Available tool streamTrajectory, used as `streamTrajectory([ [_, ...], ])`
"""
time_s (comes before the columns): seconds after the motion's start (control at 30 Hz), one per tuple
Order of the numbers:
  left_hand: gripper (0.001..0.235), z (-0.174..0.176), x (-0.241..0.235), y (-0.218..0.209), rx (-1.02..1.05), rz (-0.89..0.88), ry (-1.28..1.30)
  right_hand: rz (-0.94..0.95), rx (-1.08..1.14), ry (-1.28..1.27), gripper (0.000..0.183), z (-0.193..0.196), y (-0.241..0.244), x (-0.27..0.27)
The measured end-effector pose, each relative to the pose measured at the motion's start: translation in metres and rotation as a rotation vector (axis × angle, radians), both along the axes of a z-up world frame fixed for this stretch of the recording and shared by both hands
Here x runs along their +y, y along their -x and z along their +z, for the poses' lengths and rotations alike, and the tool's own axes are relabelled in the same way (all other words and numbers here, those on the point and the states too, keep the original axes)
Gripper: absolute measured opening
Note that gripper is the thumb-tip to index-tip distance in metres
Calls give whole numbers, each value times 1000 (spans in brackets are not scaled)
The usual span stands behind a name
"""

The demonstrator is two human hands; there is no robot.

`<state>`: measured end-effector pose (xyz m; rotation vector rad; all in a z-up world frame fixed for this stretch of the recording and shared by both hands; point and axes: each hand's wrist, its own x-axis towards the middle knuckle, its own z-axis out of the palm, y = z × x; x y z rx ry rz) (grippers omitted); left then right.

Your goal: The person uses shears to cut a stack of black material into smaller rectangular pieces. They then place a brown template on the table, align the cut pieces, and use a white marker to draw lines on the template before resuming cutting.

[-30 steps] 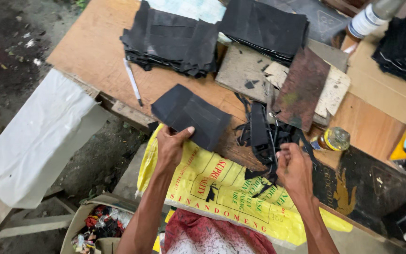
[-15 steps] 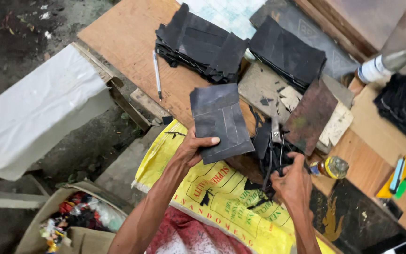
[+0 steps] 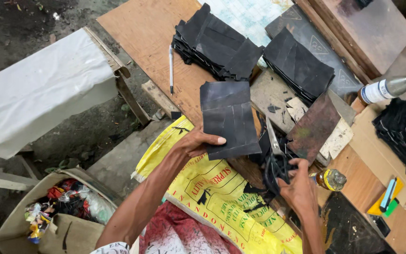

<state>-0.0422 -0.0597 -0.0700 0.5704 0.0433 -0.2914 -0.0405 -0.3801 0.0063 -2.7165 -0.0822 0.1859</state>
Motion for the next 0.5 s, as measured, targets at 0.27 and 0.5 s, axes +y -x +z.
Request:
streamTrajectory([
  [0.27, 58, 1, 14, -14, 62, -46, -87, -8, -194, 50, 52, 33, 13, -4],
  [0.5, 61, -9, 28, -14, 28, -101, -42, -76, -34, -669, 62, -18, -9, -37],
])
